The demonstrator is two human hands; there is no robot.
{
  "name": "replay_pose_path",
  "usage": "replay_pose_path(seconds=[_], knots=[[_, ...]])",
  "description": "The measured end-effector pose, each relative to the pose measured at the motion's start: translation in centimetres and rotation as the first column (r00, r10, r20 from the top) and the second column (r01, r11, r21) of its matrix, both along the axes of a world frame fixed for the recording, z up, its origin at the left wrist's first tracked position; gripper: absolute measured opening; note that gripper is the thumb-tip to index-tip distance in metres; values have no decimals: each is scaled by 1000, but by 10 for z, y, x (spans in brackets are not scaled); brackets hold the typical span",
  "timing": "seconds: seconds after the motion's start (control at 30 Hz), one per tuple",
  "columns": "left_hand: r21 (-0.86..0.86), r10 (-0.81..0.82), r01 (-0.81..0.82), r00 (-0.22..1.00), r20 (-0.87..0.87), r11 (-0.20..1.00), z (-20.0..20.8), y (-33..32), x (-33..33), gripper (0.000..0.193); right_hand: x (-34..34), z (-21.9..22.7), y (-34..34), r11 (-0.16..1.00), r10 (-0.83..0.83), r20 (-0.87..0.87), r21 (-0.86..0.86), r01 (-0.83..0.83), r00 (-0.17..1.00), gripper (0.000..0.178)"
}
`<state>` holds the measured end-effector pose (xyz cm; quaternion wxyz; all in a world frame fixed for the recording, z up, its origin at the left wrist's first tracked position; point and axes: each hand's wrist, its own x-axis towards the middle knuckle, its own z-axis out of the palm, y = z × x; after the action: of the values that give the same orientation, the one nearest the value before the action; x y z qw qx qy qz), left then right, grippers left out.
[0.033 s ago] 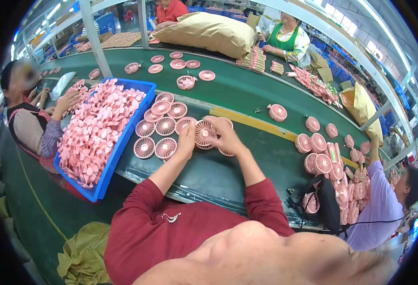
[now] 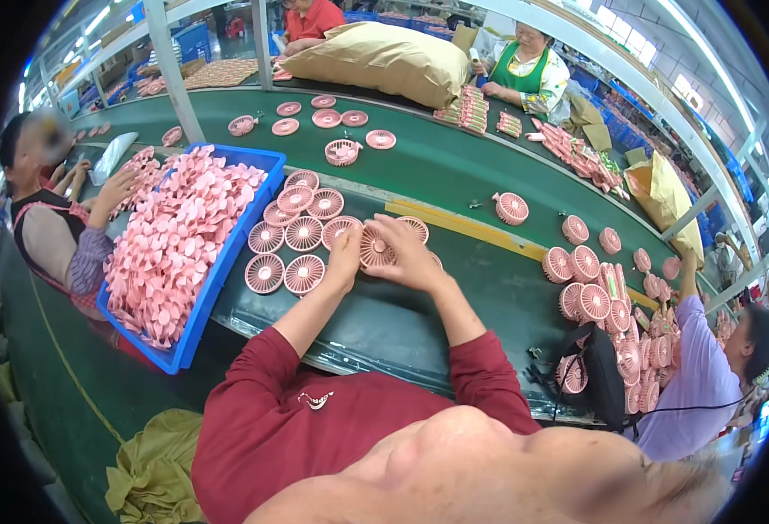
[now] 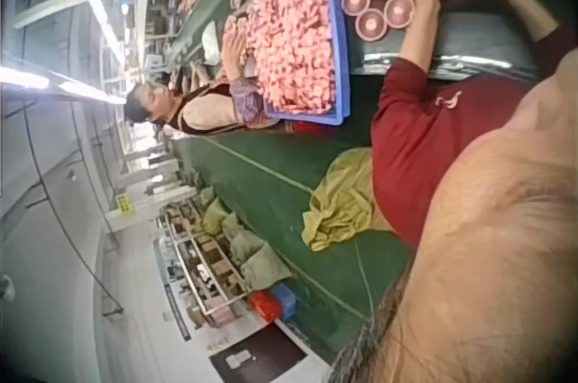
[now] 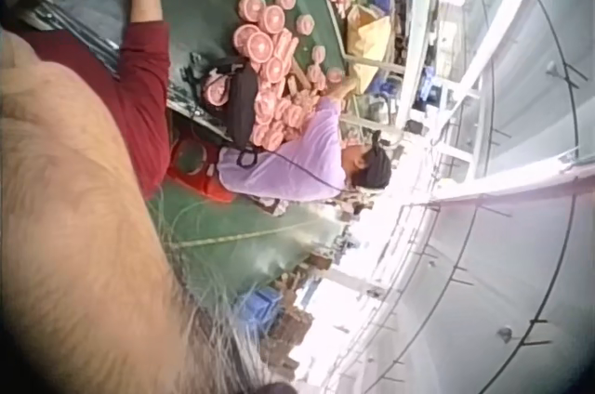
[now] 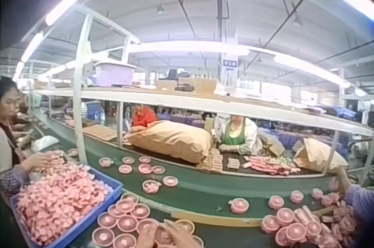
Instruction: The person assembles mini fans along a conveyor line by taking fan bases and grilles from the belt, snapping the grilles onto the fan assemblies by hand, and setting the completed fan heads back onto the conveyor belt.
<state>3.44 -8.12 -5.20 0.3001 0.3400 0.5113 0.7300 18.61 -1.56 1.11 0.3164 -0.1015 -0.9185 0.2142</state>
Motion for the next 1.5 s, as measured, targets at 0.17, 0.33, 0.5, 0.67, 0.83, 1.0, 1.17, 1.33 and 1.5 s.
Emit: replay_pose_path(seconds=[0.17,0.33,0.5,0.67,0.83,1.0,1.17,1.33,1.5], knots=[[-203,-389,399,917,92,894,19,17,-12,41,-5,-15,17,990,-140,8,36,139,990,81],[-264,-404,333,866,-293,905,31,60,-67,44,17,-18,68,871,-490,-11,41,490,872,75],[-76,-46,-18,648,-760,997,32,153,-131,27,63,-71,108,639,-762,35,199,743,646,72],[-68,-12,-100,479,-878,993,25,222,-179,33,55,-69,102,646,-761,29,120,754,648,67],[-190,-125,-318,213,-969,929,-5,274,-220,27,52,-64,99,657,-753,108,117,744,648,73],[-387,-346,-145,246,-905,911,-2,296,-211,25,57,-62,99,642,-767,81,124,757,637,72],[-362,-307,-223,249,-919,905,5,291,-189,24,55,-62,98,651,-759,74,81,755,646,71],[-135,-184,126,727,-661,983,32,256,-126,40,52,-59,108,657,-753,-99,-178,733,651,69],[-63,-220,211,944,-244,975,59,193,-65,36,10,-2,93,807,-590,-254,-169,566,766,77]])
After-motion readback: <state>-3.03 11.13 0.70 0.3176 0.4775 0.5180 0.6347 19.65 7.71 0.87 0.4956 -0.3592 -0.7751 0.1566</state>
